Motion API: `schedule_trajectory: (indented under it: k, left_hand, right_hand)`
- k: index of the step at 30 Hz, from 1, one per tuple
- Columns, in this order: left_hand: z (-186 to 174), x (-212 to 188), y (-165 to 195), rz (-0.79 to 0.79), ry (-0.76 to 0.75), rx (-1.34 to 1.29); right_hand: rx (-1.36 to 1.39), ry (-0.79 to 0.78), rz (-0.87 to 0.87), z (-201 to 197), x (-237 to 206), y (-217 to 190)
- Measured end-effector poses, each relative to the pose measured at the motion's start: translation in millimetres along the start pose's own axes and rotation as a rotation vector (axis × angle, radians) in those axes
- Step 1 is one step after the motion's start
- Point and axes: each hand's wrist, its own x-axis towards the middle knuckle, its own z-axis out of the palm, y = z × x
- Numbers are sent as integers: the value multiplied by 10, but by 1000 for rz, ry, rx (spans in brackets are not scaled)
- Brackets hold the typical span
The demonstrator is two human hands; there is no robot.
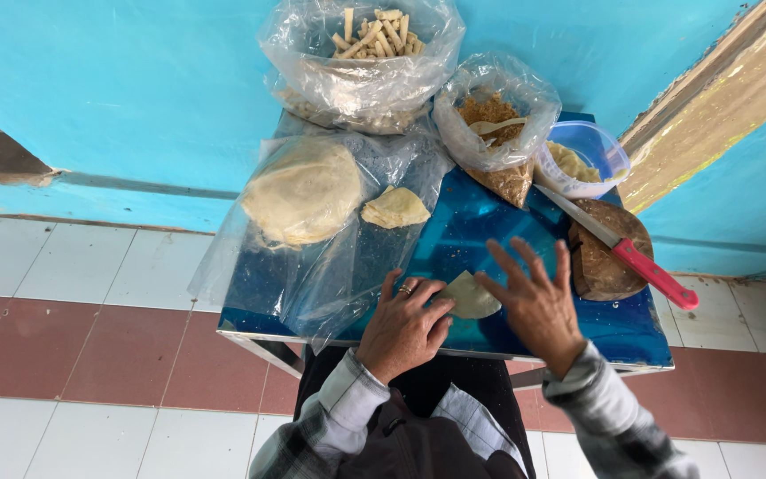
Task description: The person sits at a small table and makes filled pastries. They take a flattened dough wrapper, spoon brown filling from a plastic bag onto it, fold the wrapper over the filling, and press the edges closed, setting finished pastries beside the dough mass.
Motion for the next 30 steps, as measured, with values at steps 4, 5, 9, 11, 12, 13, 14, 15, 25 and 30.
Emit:
schedule_trajectory:
  k: [4,5,9,11,12,13,14,15,25,30]
  left_hand:
    - [-5,13,-2,9,-2,-1]
    - [-9,15,-2,2,-9,-2]
    - [-10,7,0,-11,-9,-11]
    - [-3,0,-3,-11,2,-7]
    - [2,-1,-3,-4,-1,-7]
    - [9,4,-4,2,-10,-9]
    - [7,2,-2,3,-13,-8]
    - [3,0,4,0,-17,-7]
    - [-149,-5,126,-14,-20,-88]
    - [-149,-63,113,-47,-42,-187]
  right_hand:
    - [99,70,61,35,77,34]
    - [143,65,19,51,78,-16]
    - [81,73,1,61,5,-88]
    - [103,52,62,46,-16,-16]
    - [113,40,104,33,-37,4]
    - [146,58,103,20,-57,11]
    - [179,78,94,8,-74,-9]
    - [215,95,83,-10,-101,-46]
    - [289,243,184,-336,141,623]
    - [360,241,161,294,1585,1426]
